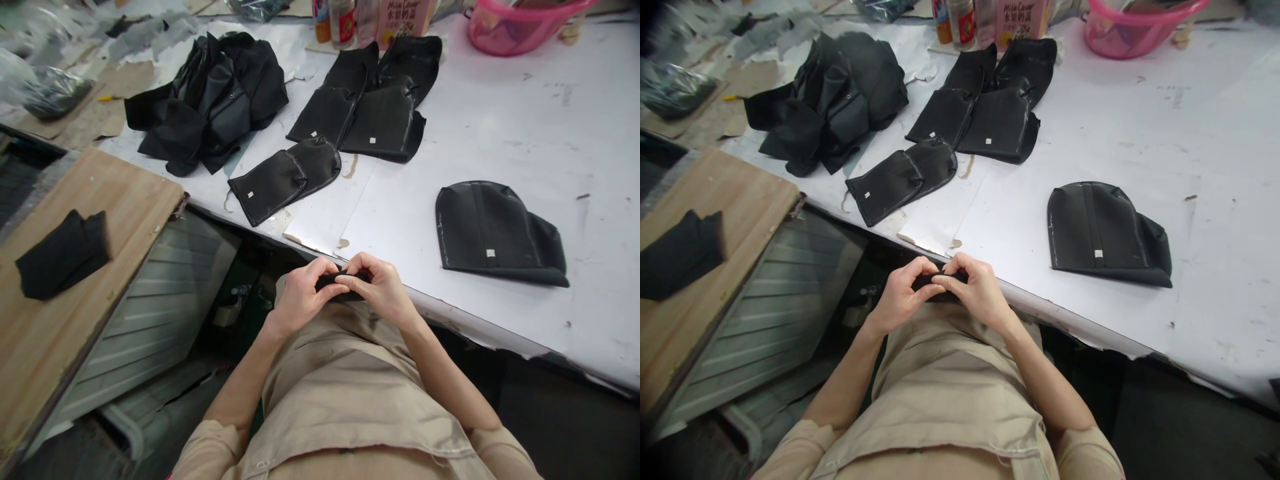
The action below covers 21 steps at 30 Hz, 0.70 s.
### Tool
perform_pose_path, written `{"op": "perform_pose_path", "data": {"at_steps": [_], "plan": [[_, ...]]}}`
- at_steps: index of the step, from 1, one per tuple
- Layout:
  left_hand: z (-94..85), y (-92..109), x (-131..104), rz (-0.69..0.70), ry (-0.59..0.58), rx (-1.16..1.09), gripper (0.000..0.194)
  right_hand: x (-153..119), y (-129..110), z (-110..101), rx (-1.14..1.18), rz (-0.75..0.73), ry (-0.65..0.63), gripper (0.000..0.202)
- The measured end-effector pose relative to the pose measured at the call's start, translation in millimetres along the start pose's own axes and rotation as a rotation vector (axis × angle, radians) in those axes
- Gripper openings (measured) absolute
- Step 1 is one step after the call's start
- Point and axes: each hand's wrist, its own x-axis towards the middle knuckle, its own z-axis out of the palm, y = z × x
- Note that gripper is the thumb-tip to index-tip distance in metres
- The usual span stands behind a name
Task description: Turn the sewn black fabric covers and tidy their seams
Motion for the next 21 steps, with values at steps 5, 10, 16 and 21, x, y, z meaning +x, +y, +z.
{"op": "perform_pose_path", "data": {"at_steps": [5,10,16,21], "plan": [[1.5,-9,6,-0.22,0.012,-0.318,0.027,-6,5,-15,-0.017,0.037,-0.148,0.026],[3.3,-15,7,-0.336,-0.001,-0.527,0.035,-3,21,-16,0.078,0.117,-0.156,0.03],[8.1,-15,7,-0.426,-0.028,-0.686,0.038,1,26,-12,0.268,0.235,-0.156,0.033],[11.5,-21,8,-0.518,-0.049,-0.855,0.039,2,25,-11,0.307,0.286,-0.132,0.038]]}}
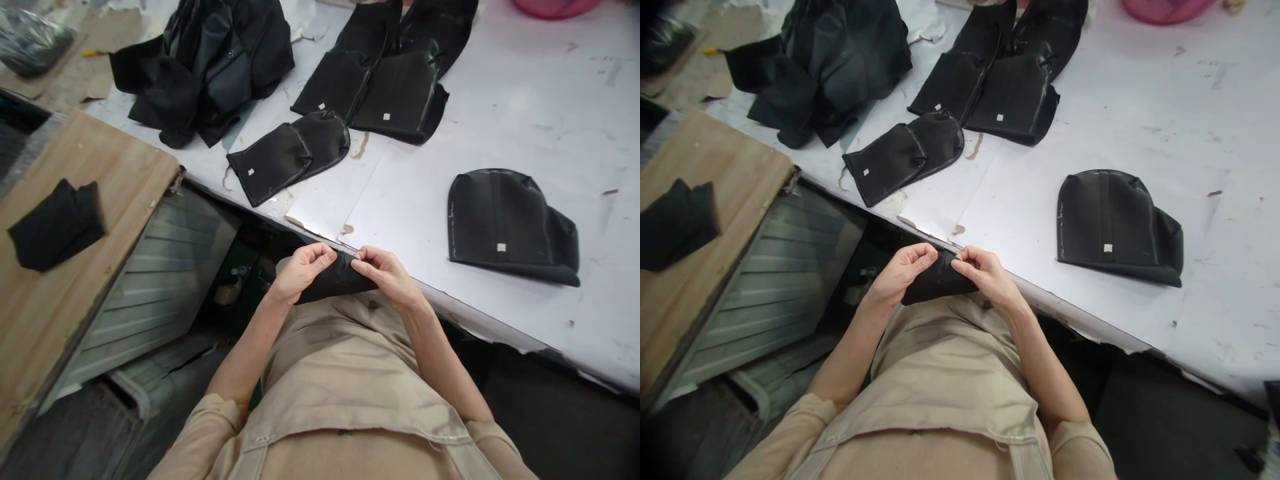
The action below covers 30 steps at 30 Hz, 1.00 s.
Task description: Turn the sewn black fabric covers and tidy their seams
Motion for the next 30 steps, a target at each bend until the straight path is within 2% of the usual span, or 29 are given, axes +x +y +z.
{"op": "perform_pose_path", "data": {"at_steps": [9,18,23,30], "plan": [[-7.7,-16,12,-0.223,-0.064,-0.346,0.03,11,7,3,0.06,0.141,0.04,0.043],[-9.6,-21,10,-0.249,-0.058,-0.409,0.028,13,13,8,0.085,0.184,0.05,0.045],[-5.3,-20,6,-0.184,0.019,-0.301,0.033,12,14,11,-0.047,0.068,0.058,0.041],[-0.7,-18,0,-0.049,0.096,-0.206,0.037,8,15,17,-0.336,-0.283,0.06,0.018]]}}
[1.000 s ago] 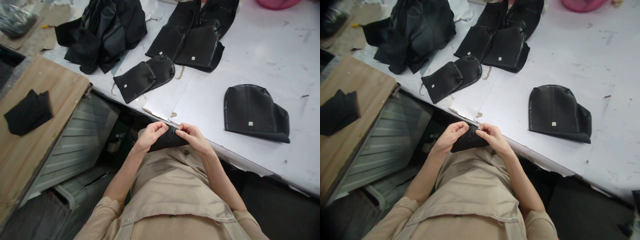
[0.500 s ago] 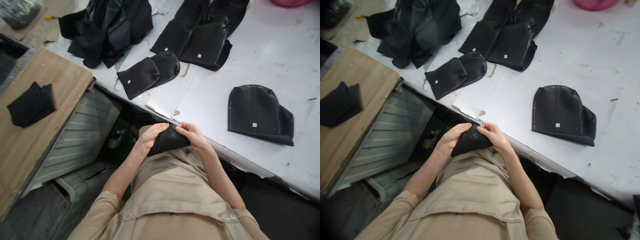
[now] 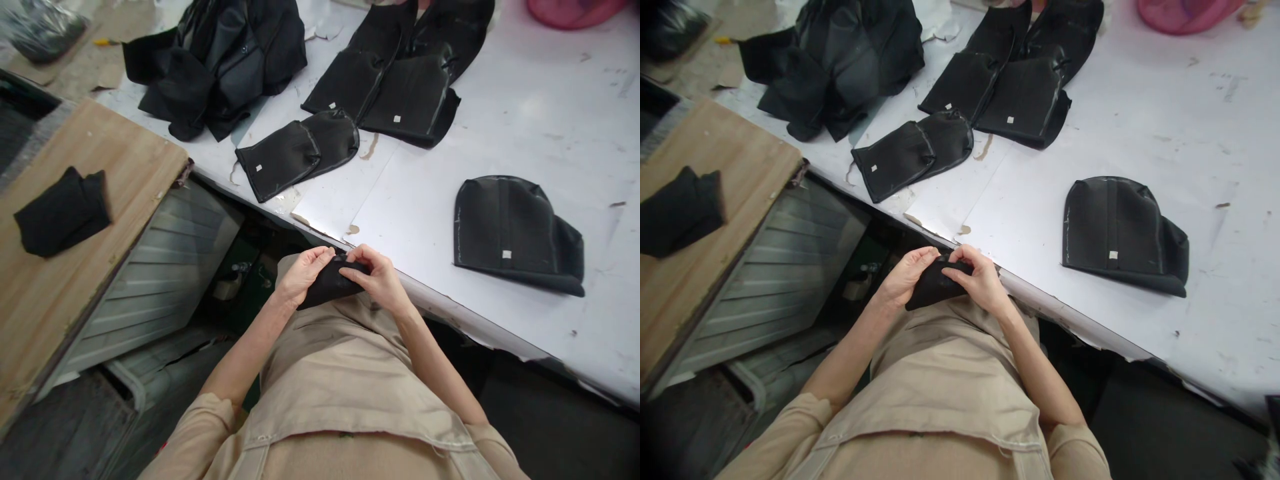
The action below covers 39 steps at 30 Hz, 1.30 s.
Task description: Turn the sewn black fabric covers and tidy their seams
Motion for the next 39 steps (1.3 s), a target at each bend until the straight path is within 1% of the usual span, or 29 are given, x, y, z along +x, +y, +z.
{"op": "perform_pose_path", "data": {"at_steps": [3,6,11,24,27,29,32,35,37,39], "plan": [[-0.1,-1,-1,0.003,0.023,0.017,0.038,-4,3,4,-0.145,-0.181,0.019,0.006],[-0.3,-1,-2,0.017,0.036,0.063,0.036,-8,7,6,-0.202,-0.263,0.057,0.007],[2.0,0,-2,0.027,0.042,0.118,0.033,-10,11,5,-0.22,-0.27,0.082,0.007],[4.2,-2,-2,0.117,0.085,0.299,0.026,-12,9,5,-0.243,-0.305,0.106,0.006],[5.1,-2,-2,0.129,0.08,0.315,0.024,-12,6,3,-0.197,-0.266,0.096,0.006],[5.3,-2,-2,0.139,0.079,0.332,0.022,-12,3,0,-0.137,-0.216,0.06,0.008],[5.9,-2,-4,0.147,0.083,0.367,0.019,-10,-1,-4,-0.004,-0.078,0.017,0.014],[9.0,-2,-6,0.177,0.09,0.455,0.016,-6,-2,-5,0.107,0.066,0.041,0.016],[12.2,-2,-8,0.209,0.094,0.514,0.014,-4,-3,-6,0.124,0.096,0.032,0.017],[15.1,-2,-9,0.228,0.089,0.545,0.014,-2,-5,-7,0.106,0.093,-0.004,0.019]]}}
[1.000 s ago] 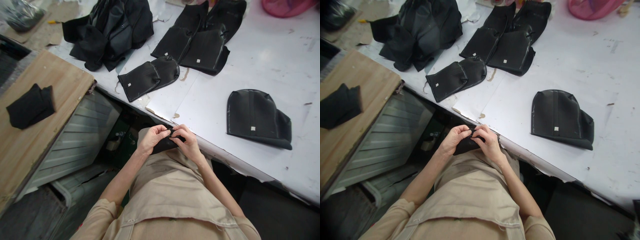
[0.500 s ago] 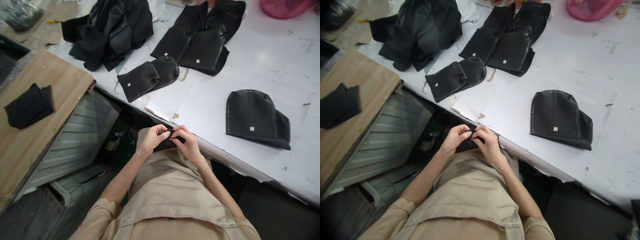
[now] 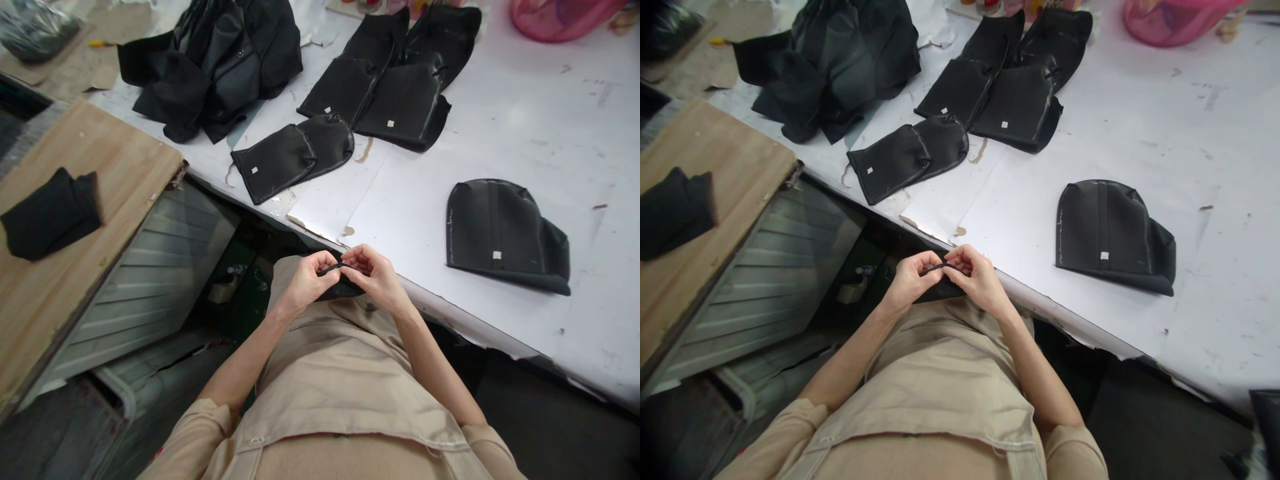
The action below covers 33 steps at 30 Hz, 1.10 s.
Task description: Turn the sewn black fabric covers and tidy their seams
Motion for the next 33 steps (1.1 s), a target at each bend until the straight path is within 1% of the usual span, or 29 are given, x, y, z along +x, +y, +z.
{"op": "perform_pose_path", "data": {"at_steps": [3,7,9,14,18,22,24,28,30,33], "plan": [[1.7,1,-1,0.022,-0.009,0.03,0.014,0,-2,-1,-0.052,-0.002,-0.019,0.02],[1.9,-1,-2,0.019,-0.03,0.043,0.014,-1,-4,0,-0.057,0.002,0.021,0.024],[2.1,-4,-2,-0.005,-0.057,0.018,0.013,-2,-3,2,0.009,0.035,0.042,0.026],[4.0,-6,-2,-0.043,-0.106,-0.042,0.012,-3,-1,3,0.276,0.159,0.05,0.029],[6.0,-2,-2,-0.053,-0.114,-0.053,0.012,-4,1,3,0.348,0.216,0.057,0.03],[6.8,-1,-1,-0.071,-0.093,-0.089,0.013,-5,1,2,0.315,0.233,0.074,0.026],[6.8,-2,-1,-0.084,-0.105,-0.11,0.014,-6,1,0,0.27,0.216,0.048,0.024],[8.2,-4,0,-0.095,-0.114,-0.105,0.013,-6,0,-3,0.17,0.155,-0.001,0.026],[9.7,-4,1,-0.102,-0.113,-0.103,0.013,-5,1,-2,0.134,0.138,0.006,0.025],[11.0,-3,1,-0.113,-0.119,-0.123,0.016,-3,2,0,0.107,0.127,0.028,0.017]]}}
